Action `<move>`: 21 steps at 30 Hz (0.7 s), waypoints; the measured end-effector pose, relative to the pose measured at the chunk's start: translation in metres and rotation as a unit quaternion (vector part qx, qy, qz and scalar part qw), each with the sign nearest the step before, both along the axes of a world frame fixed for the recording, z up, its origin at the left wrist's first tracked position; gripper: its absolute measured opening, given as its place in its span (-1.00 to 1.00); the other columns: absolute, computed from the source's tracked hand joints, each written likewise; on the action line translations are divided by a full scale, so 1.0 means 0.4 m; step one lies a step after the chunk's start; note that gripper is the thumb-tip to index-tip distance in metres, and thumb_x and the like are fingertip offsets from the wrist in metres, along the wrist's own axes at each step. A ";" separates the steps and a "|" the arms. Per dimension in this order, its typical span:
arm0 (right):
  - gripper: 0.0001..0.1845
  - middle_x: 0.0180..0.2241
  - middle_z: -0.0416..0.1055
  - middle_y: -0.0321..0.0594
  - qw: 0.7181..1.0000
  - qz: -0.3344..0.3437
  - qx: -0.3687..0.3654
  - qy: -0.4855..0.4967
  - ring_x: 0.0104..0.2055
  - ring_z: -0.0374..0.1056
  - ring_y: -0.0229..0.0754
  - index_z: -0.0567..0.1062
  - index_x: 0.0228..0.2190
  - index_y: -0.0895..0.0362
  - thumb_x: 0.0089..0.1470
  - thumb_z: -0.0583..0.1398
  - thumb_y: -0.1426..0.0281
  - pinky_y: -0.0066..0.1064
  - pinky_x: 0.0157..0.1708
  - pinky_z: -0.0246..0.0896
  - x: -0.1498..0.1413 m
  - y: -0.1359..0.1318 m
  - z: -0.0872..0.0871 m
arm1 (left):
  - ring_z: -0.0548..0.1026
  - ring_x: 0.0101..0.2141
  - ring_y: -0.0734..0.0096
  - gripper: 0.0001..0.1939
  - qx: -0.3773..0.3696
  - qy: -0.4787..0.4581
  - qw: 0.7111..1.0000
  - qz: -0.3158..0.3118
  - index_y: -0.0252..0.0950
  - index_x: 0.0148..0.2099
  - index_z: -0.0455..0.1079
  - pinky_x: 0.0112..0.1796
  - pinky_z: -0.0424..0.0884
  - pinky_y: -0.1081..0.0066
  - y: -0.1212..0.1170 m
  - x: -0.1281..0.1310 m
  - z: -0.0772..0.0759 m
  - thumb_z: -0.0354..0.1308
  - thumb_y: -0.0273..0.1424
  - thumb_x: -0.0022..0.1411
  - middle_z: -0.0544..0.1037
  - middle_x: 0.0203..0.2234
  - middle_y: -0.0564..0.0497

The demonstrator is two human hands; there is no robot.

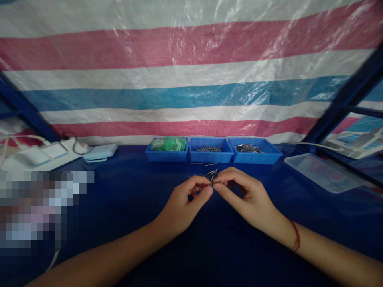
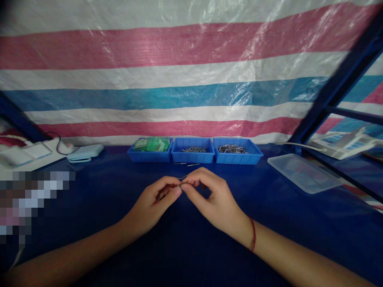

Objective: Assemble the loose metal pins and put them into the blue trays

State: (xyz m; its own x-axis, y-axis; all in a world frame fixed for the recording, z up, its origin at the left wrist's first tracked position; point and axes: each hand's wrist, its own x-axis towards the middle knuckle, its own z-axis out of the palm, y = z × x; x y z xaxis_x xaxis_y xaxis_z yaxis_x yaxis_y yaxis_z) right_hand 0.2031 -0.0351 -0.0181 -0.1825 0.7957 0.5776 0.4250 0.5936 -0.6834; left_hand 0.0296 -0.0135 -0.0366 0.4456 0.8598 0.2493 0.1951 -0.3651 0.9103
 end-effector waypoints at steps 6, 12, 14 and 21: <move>-0.96 -0.46 0.35 -0.28 1.000 -0.019 -0.011 -0.013 -0.44 0.27 -0.29 0.41 -0.39 0.11 0.09 0.15 0.42 -0.43 -0.44 0.22 0.003 0.005 -0.001 | 0.42 -0.34 0.41 -0.83 0.018 -0.016 0.999 0.042 -0.25 -0.17 0.36 -0.28 0.32 0.42 0.005 -0.004 -0.005 0.09 -0.31 0.20 0.47 -0.36 0.04; -0.87 -0.37 0.37 -0.25 1.000 -0.027 0.003 -0.009 -0.37 0.31 -0.25 0.38 -0.27 0.09 0.06 0.17 0.41 -0.39 -0.37 0.27 0.006 0.004 -0.009 | 0.41 -0.38 0.43 -0.88 0.030 -0.004 0.998 0.054 -0.26 -0.23 0.35 -0.32 0.31 0.44 0.006 -0.003 0.003 0.09 -0.34 0.20 0.46 -0.39 0.06; -0.84 -0.35 0.38 -0.24 1.000 -0.028 0.007 -0.005 -0.36 0.32 -0.25 0.38 -0.24 0.08 0.07 0.16 0.41 -0.40 -0.36 0.27 0.006 0.003 -0.011 | 0.41 -0.37 0.43 -0.89 0.036 0.003 0.998 0.054 -0.26 -0.23 0.36 -0.33 0.31 0.44 0.004 -0.001 0.007 0.10 -0.36 0.19 0.47 -0.39 0.05; -0.93 -0.40 0.36 -0.25 0.999 -0.015 0.017 -0.046 -0.36 0.30 -0.26 0.42 -0.36 0.10 0.10 0.12 0.45 -0.41 -0.36 0.24 0.012 0.011 -0.001 | 0.44 -0.34 0.42 -0.90 0.069 0.004 0.995 0.066 -0.26 -0.22 0.35 -0.30 0.33 0.43 0.004 -0.002 0.006 0.10 -0.38 0.19 0.48 -0.35 0.04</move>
